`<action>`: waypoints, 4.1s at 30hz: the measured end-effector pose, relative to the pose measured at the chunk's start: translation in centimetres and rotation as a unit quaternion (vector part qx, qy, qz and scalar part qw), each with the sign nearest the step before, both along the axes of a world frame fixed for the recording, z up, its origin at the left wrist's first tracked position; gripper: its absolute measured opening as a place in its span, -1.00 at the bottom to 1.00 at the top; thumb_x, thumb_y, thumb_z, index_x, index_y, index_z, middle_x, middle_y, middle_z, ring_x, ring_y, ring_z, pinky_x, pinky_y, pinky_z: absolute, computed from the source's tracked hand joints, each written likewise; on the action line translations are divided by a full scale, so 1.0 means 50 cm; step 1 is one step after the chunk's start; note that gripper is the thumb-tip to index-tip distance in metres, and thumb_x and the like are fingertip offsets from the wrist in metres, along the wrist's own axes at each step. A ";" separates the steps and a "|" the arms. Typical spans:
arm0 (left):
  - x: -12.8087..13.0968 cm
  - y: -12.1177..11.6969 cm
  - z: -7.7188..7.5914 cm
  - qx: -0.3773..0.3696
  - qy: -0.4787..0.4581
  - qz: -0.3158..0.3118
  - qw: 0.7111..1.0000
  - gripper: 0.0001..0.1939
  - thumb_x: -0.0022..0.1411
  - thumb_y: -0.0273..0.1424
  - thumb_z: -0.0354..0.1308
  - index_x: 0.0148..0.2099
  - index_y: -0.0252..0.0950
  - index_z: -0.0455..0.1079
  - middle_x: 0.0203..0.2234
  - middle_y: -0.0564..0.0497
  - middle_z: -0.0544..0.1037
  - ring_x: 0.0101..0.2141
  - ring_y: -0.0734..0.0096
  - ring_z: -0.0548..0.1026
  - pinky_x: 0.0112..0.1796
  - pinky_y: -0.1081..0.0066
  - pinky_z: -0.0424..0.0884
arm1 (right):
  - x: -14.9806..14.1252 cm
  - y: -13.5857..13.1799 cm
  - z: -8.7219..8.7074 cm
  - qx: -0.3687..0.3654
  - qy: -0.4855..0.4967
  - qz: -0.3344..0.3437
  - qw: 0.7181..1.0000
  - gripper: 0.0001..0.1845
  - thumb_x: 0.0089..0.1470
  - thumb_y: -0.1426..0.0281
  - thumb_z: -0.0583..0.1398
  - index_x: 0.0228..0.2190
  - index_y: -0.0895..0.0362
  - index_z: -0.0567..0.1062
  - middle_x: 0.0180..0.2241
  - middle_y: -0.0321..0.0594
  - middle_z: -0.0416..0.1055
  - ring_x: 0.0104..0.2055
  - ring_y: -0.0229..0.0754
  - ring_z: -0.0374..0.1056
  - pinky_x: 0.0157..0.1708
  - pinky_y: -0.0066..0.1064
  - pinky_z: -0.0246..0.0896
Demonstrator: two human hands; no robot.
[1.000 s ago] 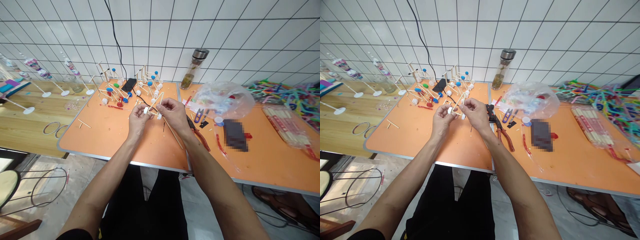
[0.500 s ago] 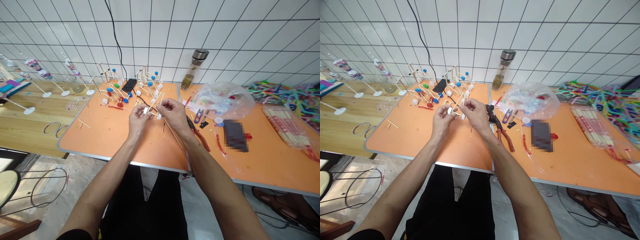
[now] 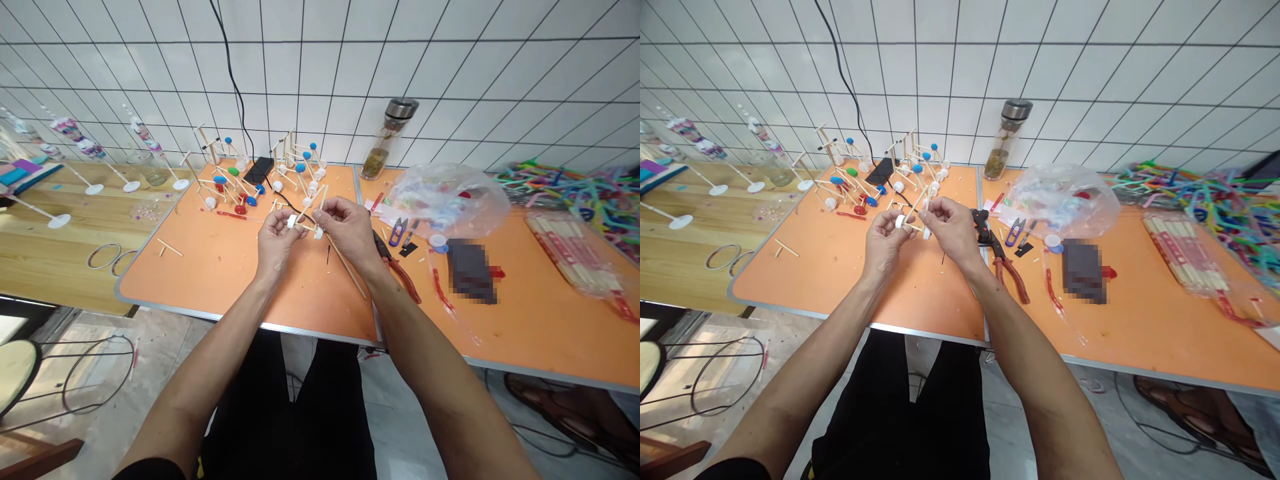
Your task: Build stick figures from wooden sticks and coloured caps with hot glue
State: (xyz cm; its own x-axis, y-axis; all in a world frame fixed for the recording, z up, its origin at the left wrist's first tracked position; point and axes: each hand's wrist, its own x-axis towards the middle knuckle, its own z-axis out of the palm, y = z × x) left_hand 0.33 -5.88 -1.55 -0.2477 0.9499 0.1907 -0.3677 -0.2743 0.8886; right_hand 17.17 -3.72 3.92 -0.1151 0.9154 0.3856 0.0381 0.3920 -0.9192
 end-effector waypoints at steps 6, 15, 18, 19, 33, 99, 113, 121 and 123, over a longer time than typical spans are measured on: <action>-0.001 0.001 -0.003 0.001 0.005 0.002 1.000 -0.37 0.01 -0.15 0.80 0.00 -0.16 0.56 -0.10 -0.05 0.80 -0.09 0.22 0.81 -0.04 0.20 0.82 | 0.001 0.002 -0.002 0.002 -0.008 -0.001 1.000 -0.52 0.13 -0.07 0.54 -0.39 0.02 0.57 -0.44 -0.33 0.42 -0.39 -0.21 0.22 -0.33 -0.30 0.25; 0.001 -0.002 0.002 0.003 0.000 0.006 1.000 -0.38 0.00 -0.17 0.80 -0.02 -0.16 0.56 -0.12 -0.03 0.80 -0.12 0.26 0.80 -0.08 0.27 0.80 | 0.002 -0.001 -0.001 0.000 -0.004 -0.003 1.000 -0.54 0.13 -0.04 0.54 -0.40 0.02 0.57 -0.46 -0.35 0.41 -0.39 -0.22 0.22 -0.33 -0.30 0.24; 0.001 -0.002 0.002 0.005 0.003 0.003 1.000 -0.39 0.02 -0.16 0.79 -0.01 -0.16 0.56 -0.10 -0.04 0.80 -0.16 0.29 0.79 -0.08 0.25 0.80 | 0.001 -0.001 0.000 -0.002 0.000 -0.004 1.000 -0.51 0.11 -0.08 0.56 -0.39 0.02 0.58 -0.44 -0.34 0.42 -0.39 -0.22 0.22 -0.33 -0.30 0.24; 0.001 -0.002 0.002 0.006 0.004 0.003 1.000 -0.39 0.02 -0.16 0.79 -0.01 -0.16 0.55 -0.10 -0.04 0.80 -0.16 0.29 0.79 -0.07 0.24 0.80 | 0.000 -0.001 0.000 -0.003 0.001 -0.003 1.000 -0.50 0.11 -0.09 0.56 -0.39 0.03 0.59 -0.43 -0.34 0.43 -0.39 -0.22 0.23 -0.33 -0.30 0.24; 0.001 0.001 0.000 0.020 -0.003 0.015 1.000 -0.39 0.02 -0.20 0.78 0.01 -0.18 0.57 -0.13 0.01 0.80 -0.26 0.42 0.75 -0.17 0.39 0.74 | -0.005 -0.003 0.005 -0.014 0.023 0.018 0.999 -0.47 0.04 -0.07 0.61 -0.38 0.06 0.62 -0.41 -0.32 0.49 -0.38 -0.21 0.32 -0.33 -0.31 0.25; 0.009 -0.007 0.007 0.050 0.019 0.057 0.997 -0.43 0.06 -0.19 0.76 0.00 -0.16 0.57 -0.12 -0.01 0.75 -0.08 0.28 0.78 -0.09 0.31 0.81 | -0.006 -0.010 0.005 -0.013 -0.012 0.000 1.000 -0.43 0.11 -0.17 0.54 -0.41 0.03 0.57 -0.44 -0.32 0.41 -0.37 -0.20 0.22 -0.34 -0.30 0.19; 0.009 -0.006 0.004 0.052 0.020 0.050 0.997 -0.41 0.07 -0.18 0.75 0.02 -0.16 0.54 -0.11 -0.01 0.74 -0.09 0.28 0.77 -0.09 0.30 0.80 | -0.009 -0.010 0.008 -0.014 -0.013 0.001 1.000 -0.38 0.07 -0.22 0.55 -0.44 0.03 0.55 -0.47 -0.34 0.40 -0.40 -0.21 0.22 -0.35 -0.30 0.19; 0.008 -0.005 0.001 0.053 0.026 0.053 0.997 -0.43 0.11 -0.18 0.73 0.02 -0.17 0.53 -0.08 -0.05 0.75 -0.04 0.21 0.80 -0.07 0.27 0.80 | -0.008 -0.006 -0.004 -0.015 -0.026 -0.001 1.000 -0.52 0.13 -0.08 0.51 -0.38 0.03 0.60 -0.44 -0.32 0.46 -0.40 -0.20 0.26 -0.37 -0.31 0.15; 0.008 -0.004 0.000 0.053 0.025 0.055 0.997 -0.41 0.10 -0.16 0.74 0.03 -0.16 0.52 -0.08 -0.06 0.75 -0.01 0.18 0.80 -0.07 0.26 0.80 | -0.008 -0.005 -0.008 -0.017 -0.034 -0.003 0.999 -0.56 0.14 -0.04 0.50 -0.37 0.04 0.61 -0.44 -0.32 0.47 -0.40 -0.21 0.26 -0.37 -0.32 0.13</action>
